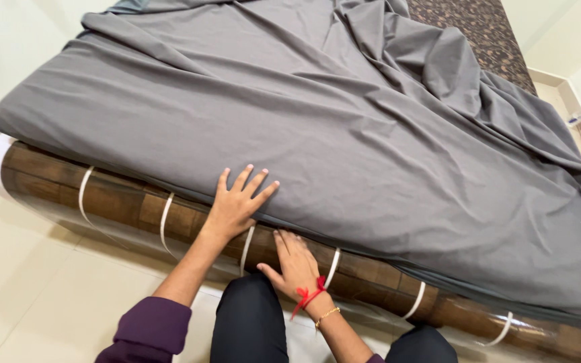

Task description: The person spreads and smooths a bedsheet over a mattress, tucking the edges under the mattress along one side of the bed.

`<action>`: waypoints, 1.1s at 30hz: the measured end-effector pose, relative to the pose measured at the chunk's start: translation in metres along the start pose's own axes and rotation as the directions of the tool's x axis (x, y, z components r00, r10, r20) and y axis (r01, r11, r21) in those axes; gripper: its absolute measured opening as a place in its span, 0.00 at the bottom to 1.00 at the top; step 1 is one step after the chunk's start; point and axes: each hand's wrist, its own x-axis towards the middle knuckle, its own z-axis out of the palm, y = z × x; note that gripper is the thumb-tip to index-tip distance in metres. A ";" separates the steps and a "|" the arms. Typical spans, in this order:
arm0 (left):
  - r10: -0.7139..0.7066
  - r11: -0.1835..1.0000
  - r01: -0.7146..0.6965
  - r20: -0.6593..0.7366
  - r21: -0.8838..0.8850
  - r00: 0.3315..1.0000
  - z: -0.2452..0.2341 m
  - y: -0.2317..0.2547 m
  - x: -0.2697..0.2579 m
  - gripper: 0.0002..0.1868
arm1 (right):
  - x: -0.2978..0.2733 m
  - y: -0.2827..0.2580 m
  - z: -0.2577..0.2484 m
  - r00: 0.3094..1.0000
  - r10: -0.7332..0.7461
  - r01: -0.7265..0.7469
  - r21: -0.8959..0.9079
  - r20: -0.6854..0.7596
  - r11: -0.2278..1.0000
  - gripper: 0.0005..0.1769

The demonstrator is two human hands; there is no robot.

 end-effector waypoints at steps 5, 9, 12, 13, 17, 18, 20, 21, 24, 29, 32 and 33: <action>0.001 1.000 0.000 -0.069 0.006 0.998 0.019 -0.005 0.005 0.53 | 0.033 -0.009 0.001 0.986 0.150 -0.137 -0.160 0.071 0.978 0.50; 0.031 0.996 -0.036 -0.061 -0.084 0.998 0.030 -0.016 0.003 0.49 | 0.049 -0.025 0.001 0.945 0.300 -0.261 -0.256 0.131 0.931 0.49; 0.103 0.994 -0.103 -0.012 -0.031 0.995 0.028 -0.028 -0.004 0.51 | 0.053 -0.026 -0.004 0.916 0.349 -0.290 -0.274 0.199 0.917 0.44; 0.141 0.990 -0.141 0.003 0.009 0.990 0.024 -0.035 -0.005 0.53 | 0.051 -0.027 -0.004 0.904 0.359 -0.282 -0.306 0.232 0.909 0.45; 0.091 0.987 -0.106 0.121 0.122 0.988 -0.005 -0.069 -0.010 0.56 | 0.035 -0.036 0.013 0.965 0.199 -0.177 -0.131 0.174 0.975 0.50; 0.051 0.992 -0.069 0.162 0.103 0.985 -0.012 -0.077 -0.009 0.58 | 0.035 -0.037 0.022 0.984 0.091 -0.085 -0.044 0.155 0.995 0.49; 0.009 0.996 -0.027 0.216 0.084 0.976 -0.018 -0.079 -0.009 0.60 | 0.037 -0.042 0.040 0.990 -0.116 0.106 0.123 0.085 0.987 0.48; 0.005 0.996 -0.025 0.225 0.088 0.974 -0.018 -0.079 -0.007 0.60 | 0.045 -0.041 0.046 0.987 -0.140 0.137 0.056 0.073 0.989 0.50; 0.009 0.992 -0.032 0.178 0.126 0.984 -0.011 -0.085 -0.006 0.61 | 0.076 -0.040 0.053 0.988 -0.138 0.142 -0.062 0.075 0.988 0.54; 0.068 0.982 -0.067 0.002 0.179 0.998 0.017 -0.097 -0.015 0.56 | 0.112 -0.062 0.048 0.930 0.166 -0.151 -0.072 0.328 0.986 0.59; 0.075 0.970 -0.062 -0.046 0.233 0.996 0.015 -0.093 -0.019 0.52 | 0.125 -0.073 0.049 0.856 0.265 -0.222 -0.148 0.443 0.964 0.55; 0.036 0.985 -0.043 0.042 0.169 0.998 0.008 -0.091 -0.018 0.53 | 0.120 -0.068 0.045 0.892 0.162 -0.154 -0.053 0.422 0.987 0.54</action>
